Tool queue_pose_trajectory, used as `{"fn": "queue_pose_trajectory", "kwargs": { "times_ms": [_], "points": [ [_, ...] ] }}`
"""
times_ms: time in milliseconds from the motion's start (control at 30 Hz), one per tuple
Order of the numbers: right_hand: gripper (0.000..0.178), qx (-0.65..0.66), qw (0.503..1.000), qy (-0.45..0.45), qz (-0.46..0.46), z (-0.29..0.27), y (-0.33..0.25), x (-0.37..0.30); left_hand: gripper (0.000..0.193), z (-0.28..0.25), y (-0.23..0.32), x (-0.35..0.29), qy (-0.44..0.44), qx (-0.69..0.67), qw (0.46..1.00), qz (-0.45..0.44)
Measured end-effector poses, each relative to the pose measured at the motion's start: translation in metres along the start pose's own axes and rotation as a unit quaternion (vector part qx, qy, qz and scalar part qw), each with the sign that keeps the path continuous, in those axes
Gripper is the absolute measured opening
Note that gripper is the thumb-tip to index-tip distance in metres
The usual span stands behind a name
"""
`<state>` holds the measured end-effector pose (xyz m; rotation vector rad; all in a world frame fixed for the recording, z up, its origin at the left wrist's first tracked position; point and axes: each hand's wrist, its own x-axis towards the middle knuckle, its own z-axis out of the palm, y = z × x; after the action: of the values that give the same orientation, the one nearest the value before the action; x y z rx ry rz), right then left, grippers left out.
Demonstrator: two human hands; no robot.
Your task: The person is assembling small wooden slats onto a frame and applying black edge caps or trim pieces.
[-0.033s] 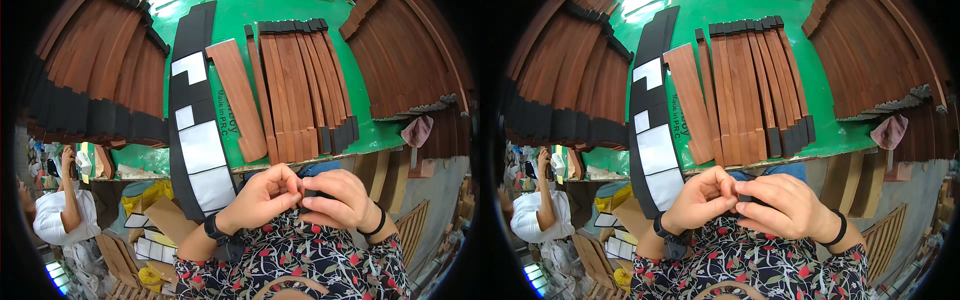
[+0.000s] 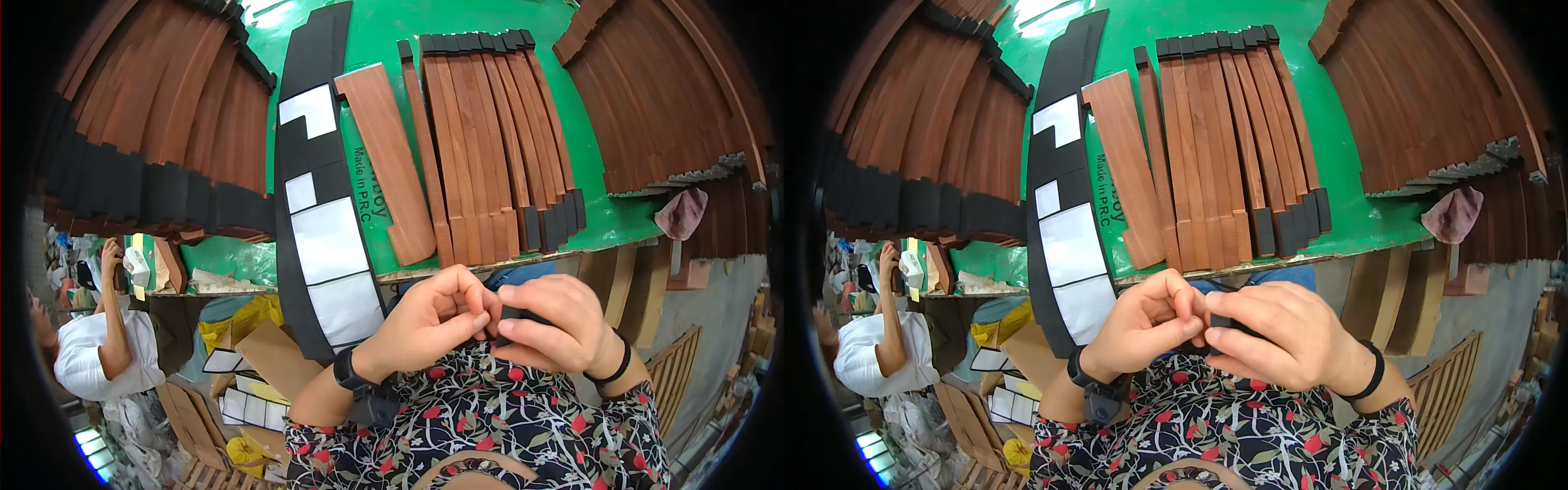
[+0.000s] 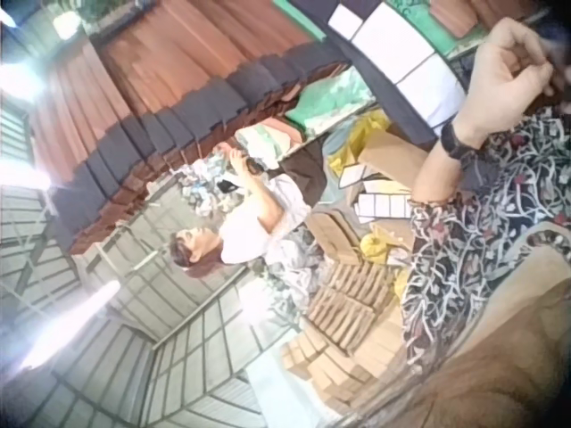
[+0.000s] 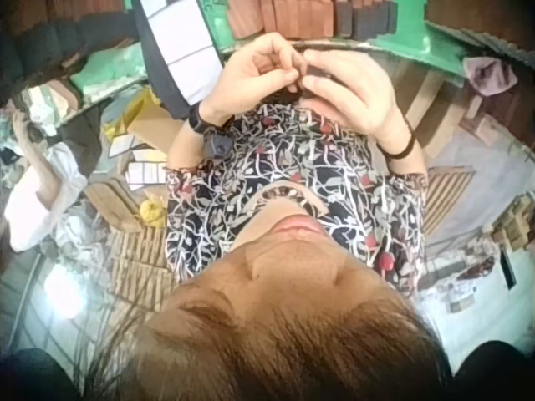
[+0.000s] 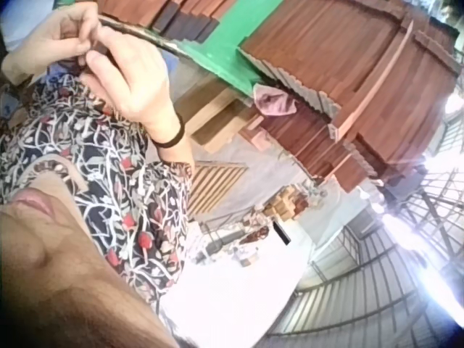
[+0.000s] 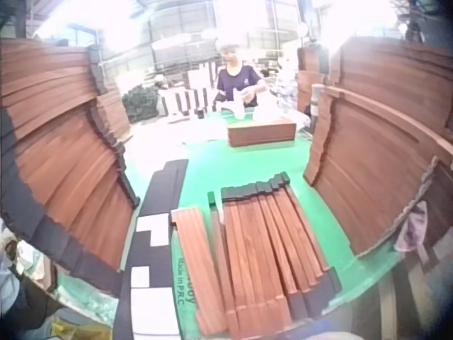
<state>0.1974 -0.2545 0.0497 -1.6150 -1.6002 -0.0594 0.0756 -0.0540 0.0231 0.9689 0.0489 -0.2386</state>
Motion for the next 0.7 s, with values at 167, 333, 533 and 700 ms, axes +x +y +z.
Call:
{"fn": "queue_pose_trajectory", "kwargs": {
  "times_ms": [167,333,533,700],
  "points": [
    [0.051,-0.052,0.998,0.041,0.001,-0.007,0.016,-0.005,0.021,0.012,0.01,0.01,0.038,-0.011,0.999,0.019],
    [0.05,-0.077,0.995,0.046,0.032,-0.014,0.023,-0.005,0.023,0.019,0.003,0.025,0.1,0.244,0.96,0.093],
    [0.047,-0.069,0.991,0.068,0.091,-0.013,0.035,-0.003,0.052,0.015,0.002,0.042,0.157,0.583,0.742,0.293],
    [0.048,-0.098,0.986,0.079,0.105,-0.011,0.047,-0.005,0.083,0.01,-0.008,0.057,0.173,0.735,0.632,0.177]
  ]
}}
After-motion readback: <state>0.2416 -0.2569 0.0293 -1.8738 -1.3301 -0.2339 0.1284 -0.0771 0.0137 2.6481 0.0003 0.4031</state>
